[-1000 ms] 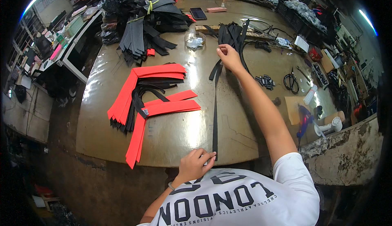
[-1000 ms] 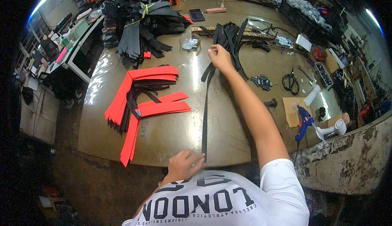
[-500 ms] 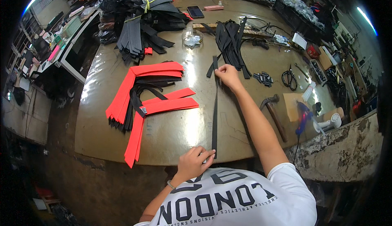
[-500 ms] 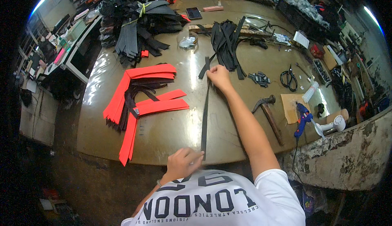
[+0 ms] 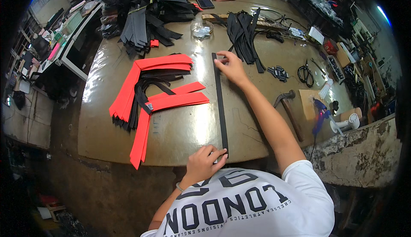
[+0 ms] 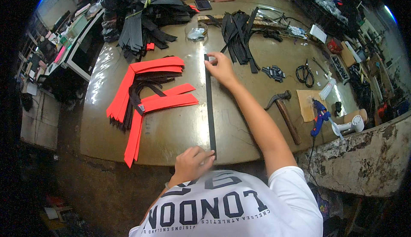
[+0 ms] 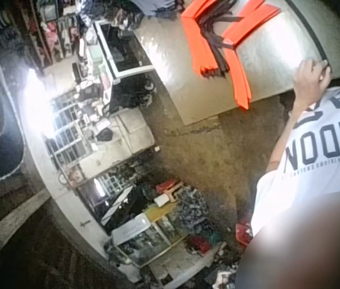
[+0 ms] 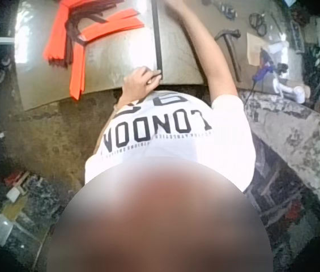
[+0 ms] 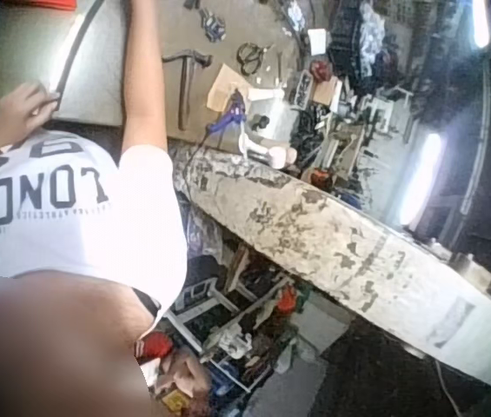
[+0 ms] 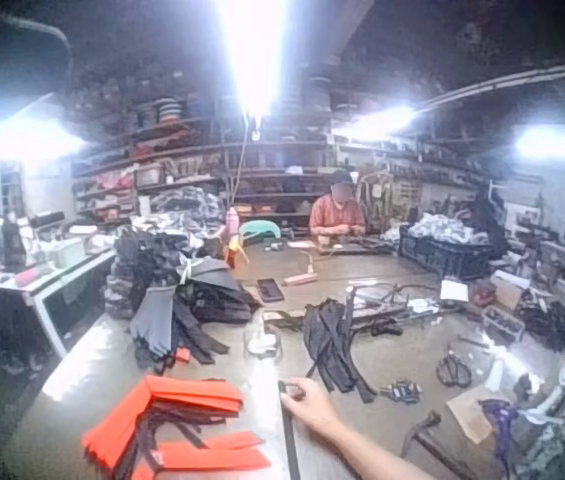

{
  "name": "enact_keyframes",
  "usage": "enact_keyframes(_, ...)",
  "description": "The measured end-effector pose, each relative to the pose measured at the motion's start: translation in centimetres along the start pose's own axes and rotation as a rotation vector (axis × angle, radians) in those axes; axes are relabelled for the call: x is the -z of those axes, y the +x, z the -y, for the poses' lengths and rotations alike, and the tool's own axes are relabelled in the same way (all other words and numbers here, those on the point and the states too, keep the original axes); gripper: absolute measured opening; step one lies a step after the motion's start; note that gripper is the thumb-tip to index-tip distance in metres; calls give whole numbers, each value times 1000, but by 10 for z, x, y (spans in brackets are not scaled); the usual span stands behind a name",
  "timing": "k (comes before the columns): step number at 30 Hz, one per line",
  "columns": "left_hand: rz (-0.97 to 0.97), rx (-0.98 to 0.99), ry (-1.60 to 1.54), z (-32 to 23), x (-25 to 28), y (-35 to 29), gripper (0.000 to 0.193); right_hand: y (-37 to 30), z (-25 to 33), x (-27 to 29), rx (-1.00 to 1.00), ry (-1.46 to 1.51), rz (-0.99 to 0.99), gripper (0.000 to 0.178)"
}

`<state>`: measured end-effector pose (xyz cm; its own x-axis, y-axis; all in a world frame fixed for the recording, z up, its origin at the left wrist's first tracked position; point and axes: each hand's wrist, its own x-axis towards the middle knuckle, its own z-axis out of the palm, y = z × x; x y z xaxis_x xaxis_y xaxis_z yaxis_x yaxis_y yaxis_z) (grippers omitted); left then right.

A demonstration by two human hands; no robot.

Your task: The person repeatedly assembles red and black straps by applying hot glue with a glue gun, attaching a small metal buckle, and pressing the components together. Completed units are stacked on the table.

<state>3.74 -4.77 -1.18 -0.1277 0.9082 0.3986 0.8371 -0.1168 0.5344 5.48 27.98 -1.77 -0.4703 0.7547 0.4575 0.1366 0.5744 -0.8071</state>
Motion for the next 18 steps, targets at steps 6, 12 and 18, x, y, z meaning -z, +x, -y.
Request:
enact_keyframes(6,-8,-74,-16,1,1,-1,19,-83,31,36,331,-257,484,22)
enact_keyframes(12,24,-162,18,2,1,-4,21,-105,52,54,173,-299,421,26)
enact_keyframes(18,3,-155,-18,3,1,-4,24,-195,57,164,-111,-683,-696,24)
